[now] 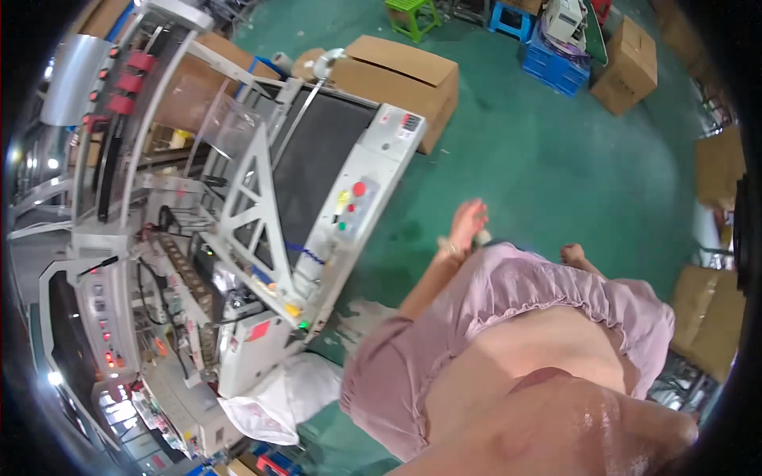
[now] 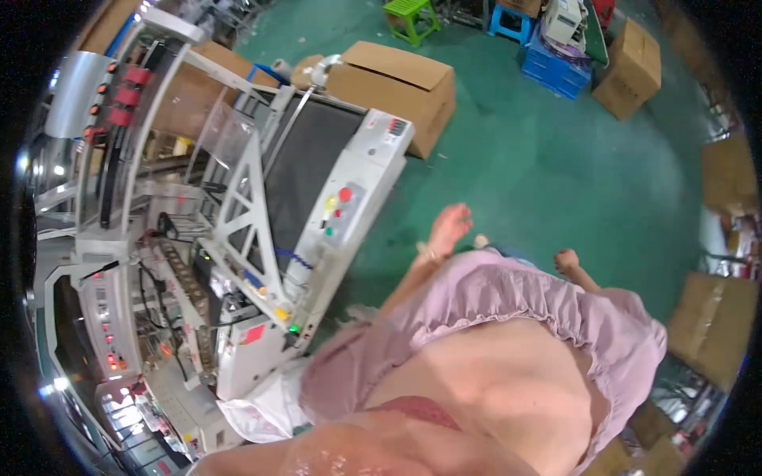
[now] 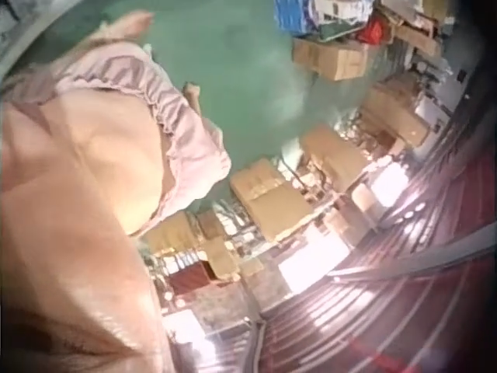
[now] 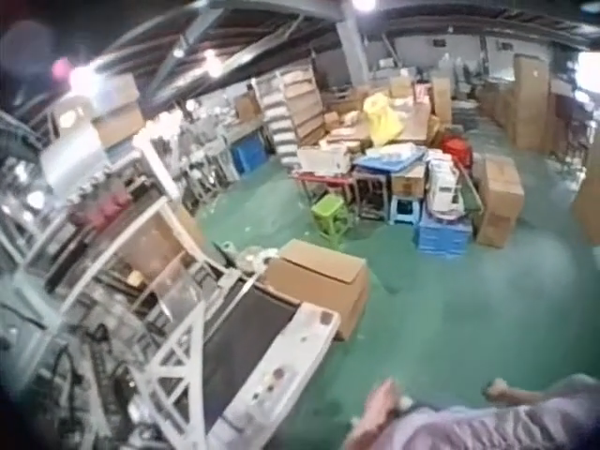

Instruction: Packing small white product boxes into larger cardboard shipping boxes at a workstation.

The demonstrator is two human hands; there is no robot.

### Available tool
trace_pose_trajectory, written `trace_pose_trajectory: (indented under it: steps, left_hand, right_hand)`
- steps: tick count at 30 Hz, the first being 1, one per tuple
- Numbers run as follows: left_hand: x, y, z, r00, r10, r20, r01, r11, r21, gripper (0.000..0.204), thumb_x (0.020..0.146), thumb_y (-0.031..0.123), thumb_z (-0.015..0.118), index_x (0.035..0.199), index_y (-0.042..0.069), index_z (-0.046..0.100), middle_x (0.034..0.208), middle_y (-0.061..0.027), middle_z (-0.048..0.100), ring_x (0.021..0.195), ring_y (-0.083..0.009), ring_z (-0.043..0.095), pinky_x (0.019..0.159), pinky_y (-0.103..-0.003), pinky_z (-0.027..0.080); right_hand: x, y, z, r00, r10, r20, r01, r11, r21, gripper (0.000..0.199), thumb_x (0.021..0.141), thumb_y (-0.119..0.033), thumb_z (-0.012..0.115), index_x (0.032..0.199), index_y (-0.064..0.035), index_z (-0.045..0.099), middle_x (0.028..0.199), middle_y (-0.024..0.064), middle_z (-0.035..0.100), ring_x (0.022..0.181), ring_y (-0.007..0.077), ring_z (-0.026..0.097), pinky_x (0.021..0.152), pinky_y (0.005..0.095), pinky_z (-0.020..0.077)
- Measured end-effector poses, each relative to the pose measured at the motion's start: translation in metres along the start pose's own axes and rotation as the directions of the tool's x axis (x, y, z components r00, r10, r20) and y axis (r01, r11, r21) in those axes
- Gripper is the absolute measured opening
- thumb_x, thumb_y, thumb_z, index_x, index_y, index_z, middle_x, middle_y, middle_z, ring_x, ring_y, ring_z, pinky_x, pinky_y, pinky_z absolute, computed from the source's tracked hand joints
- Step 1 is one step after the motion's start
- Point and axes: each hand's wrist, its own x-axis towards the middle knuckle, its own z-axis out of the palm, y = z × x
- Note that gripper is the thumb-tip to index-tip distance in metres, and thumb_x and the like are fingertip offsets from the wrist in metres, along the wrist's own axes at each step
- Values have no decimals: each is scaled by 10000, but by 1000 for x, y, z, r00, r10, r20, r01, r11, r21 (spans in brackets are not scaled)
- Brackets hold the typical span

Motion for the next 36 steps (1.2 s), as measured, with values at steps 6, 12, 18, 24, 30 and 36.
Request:
trace_pose_trajectory:
  steps: [6,12,18,24,30,36]
  left_hand:
    - [192,123,127,991,135,-9,-131,972,197,259,798,275,606,986,103,566,793,22,568,628,-56,491,514,-198,389]
    - [414,231,86,922,221,-317,-182,972,149,368,797,285,586,1117,113,525,1078,-71,540,928,-178,490,832,-301,386]
    - [553,264,-28,459,339,-822,-120,940,320,391,772,291,573,1018,-13,575,999,-128,569,882,-209,522,723,-362,431]
    - [646,270,-45,525,-68,-848,290,951,103,701,799,508,467,1299,30,359,1356,-194,321,1239,-331,327,973,-422,335]
    - [695,292,41,596,113,-795,192,941,278,458,851,459,400,1027,73,572,1144,-150,536,1043,-310,504,811,-407,450]
    - [761,302,190,446,607,-658,280,603,747,319,841,283,437,1073,93,549,1314,-146,370,1214,-336,322,957,-448,321]
  right_hand:
    - [75,-173,-117,990,-86,-110,124,900,418,136,769,-182,556,841,-75,598,658,8,559,530,85,507,436,219,395]
    - [176,-434,-173,803,-585,-118,594,768,237,188,838,-196,563,947,-46,590,770,12,605,674,95,562,590,207,430]
    - [257,-591,-225,688,-709,152,716,698,12,158,831,-144,588,946,-36,581,819,21,601,725,91,561,643,218,436]
    - [409,-669,-275,705,-604,373,692,701,-171,153,817,-110,576,940,-19,580,779,37,604,727,88,561,671,226,448]
    - [568,-867,-232,357,-601,715,912,389,-129,174,803,-98,572,956,-18,592,874,116,620,776,195,606,716,293,473]
    - [537,-1085,-87,-181,-856,484,939,-4,345,251,866,-106,526,1110,-49,516,991,39,580,869,119,542,768,233,430]
